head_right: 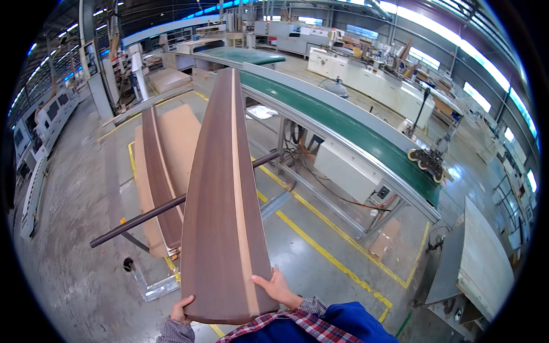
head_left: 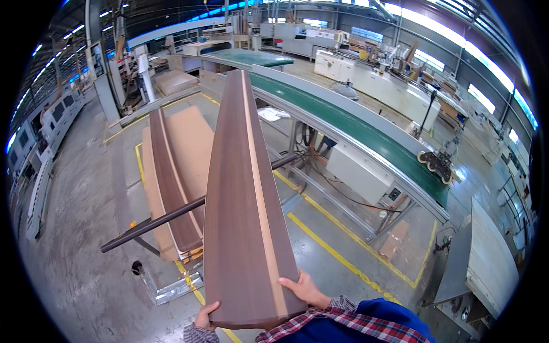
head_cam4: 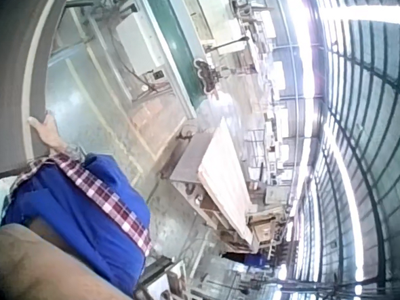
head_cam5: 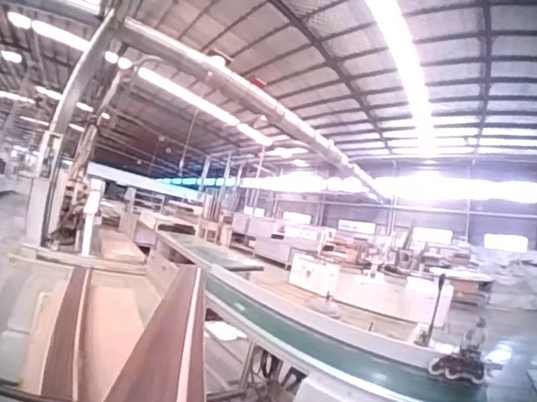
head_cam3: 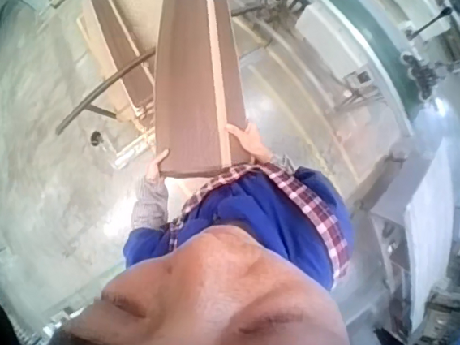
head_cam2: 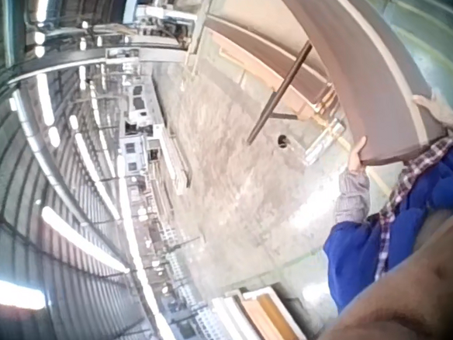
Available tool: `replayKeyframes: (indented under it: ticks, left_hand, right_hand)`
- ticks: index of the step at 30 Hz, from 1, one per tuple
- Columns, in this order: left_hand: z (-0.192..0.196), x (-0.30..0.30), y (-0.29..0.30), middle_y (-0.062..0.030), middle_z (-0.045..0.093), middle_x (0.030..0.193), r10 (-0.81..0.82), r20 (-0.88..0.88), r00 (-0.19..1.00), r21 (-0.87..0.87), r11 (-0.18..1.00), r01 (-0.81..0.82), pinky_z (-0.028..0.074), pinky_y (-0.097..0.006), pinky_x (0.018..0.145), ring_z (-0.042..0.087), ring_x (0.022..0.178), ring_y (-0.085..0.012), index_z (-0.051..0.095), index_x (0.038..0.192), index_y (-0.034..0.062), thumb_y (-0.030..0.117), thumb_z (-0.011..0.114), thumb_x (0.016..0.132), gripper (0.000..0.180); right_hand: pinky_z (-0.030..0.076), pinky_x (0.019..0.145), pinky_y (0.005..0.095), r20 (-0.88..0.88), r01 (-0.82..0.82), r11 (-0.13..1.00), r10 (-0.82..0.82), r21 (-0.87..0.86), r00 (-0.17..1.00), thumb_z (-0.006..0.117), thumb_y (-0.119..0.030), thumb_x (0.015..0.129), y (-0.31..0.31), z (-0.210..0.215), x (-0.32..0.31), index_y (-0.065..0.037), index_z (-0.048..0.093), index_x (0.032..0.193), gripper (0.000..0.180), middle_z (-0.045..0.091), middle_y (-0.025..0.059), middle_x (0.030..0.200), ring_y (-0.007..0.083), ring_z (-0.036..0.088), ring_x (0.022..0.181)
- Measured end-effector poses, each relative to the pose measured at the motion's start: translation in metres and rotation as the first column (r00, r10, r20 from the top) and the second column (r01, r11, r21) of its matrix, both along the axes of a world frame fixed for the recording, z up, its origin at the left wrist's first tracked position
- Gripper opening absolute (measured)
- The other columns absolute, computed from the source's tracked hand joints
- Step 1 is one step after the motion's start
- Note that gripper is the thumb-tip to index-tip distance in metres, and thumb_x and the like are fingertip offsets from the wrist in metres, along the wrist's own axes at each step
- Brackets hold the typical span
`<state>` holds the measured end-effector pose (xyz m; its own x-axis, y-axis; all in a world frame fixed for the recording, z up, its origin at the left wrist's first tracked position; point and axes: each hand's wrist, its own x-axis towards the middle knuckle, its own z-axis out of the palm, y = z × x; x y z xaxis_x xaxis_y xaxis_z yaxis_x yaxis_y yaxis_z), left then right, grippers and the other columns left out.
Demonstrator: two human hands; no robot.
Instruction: The person assembles long wooden panels by aligning them on a workbench and securing them with a pneumatic nail gun. They repeatedly position the panels, use a small block as a guide, and drive nails along the edges to join the pieces.
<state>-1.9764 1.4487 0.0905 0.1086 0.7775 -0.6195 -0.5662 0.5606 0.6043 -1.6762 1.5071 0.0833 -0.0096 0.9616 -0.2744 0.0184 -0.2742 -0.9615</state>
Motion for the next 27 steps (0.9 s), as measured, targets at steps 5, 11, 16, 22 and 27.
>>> replayKeyframes:
  ticks: [5,11,16,22,27]
  left_hand:
    - [-0.013,0.112,0.032,-0.0171,0.057,0.107,-0.167,0.043,0.985,0.053,0.985,0.165,0.046,-0.042,0.087,0.058,0.098,-0.0295,0.045,0.118,-0.0068,0.014,0.060,0.079,0.047]
    - [-0.005,0.274,0.064,-0.0176,0.055,0.110,-0.297,0.140,0.945,-0.020,0.953,0.302,0.044,-0.044,0.089,0.055,0.102,-0.0311,0.044,0.118,-0.0067,0.008,0.060,0.078,0.046]
    - [0.018,0.433,0.090,-0.0181,0.047,0.123,-0.483,0.378,0.789,-0.145,0.811,0.566,0.035,-0.048,0.098,0.046,0.114,-0.0336,0.035,0.126,-0.0030,0.009,0.058,0.079,0.054]
    - [-0.014,0.544,0.111,-0.0181,0.043,0.128,-0.596,0.584,0.550,-0.182,0.565,0.805,0.032,-0.043,0.103,0.042,0.119,-0.0295,0.031,0.129,-0.0009,0.013,0.050,0.085,0.050]
    - [-0.051,0.565,0.175,-0.0179,0.040,0.132,-0.789,0.519,0.330,-0.178,0.278,0.944,0.030,-0.040,0.104,0.039,0.123,-0.0272,0.030,0.132,-0.0005,0.037,0.053,0.086,0.064]
  right_hand:
    - [0.049,0.072,0.0309,0.260,0.042,0.998,-0.030,-0.043,0.965,0.076,-0.038,0.068,0.027,0.033,0.113,0.009,0.054,0.106,0.063,0.063,0.0159,0.094,0.0177,0.061,0.080]
    - [0.047,0.083,0.0341,-0.455,0.177,0.980,-0.200,-0.092,0.868,0.054,-0.050,0.082,0.035,0.021,0.299,0.000,0.047,0.123,0.066,0.055,0.0179,0.115,0.0227,0.058,0.096]
    - [0.031,0.102,0.0458,-0.891,0.458,0.862,-0.367,-0.217,0.267,0.034,-0.064,0.085,-0.036,-0.001,0.360,-0.002,0.033,0.133,0.078,0.044,0.0169,0.131,0.0305,0.045,0.118]
    - [0.041,0.094,0.0449,-0.607,0.700,0.610,-0.730,-0.371,0.314,0.052,-0.031,0.088,-0.030,-0.012,0.358,0.000,0.041,0.125,0.049,0.052,0.0149,0.120,0.0303,0.051,0.108]
    - [0.042,0.093,0.0426,-0.518,0.760,0.508,-0.813,-0.406,0.267,0.048,-0.034,0.089,-0.026,-0.056,0.416,0.001,0.043,0.123,0.048,0.053,0.0164,0.118,0.0298,0.052,0.107]
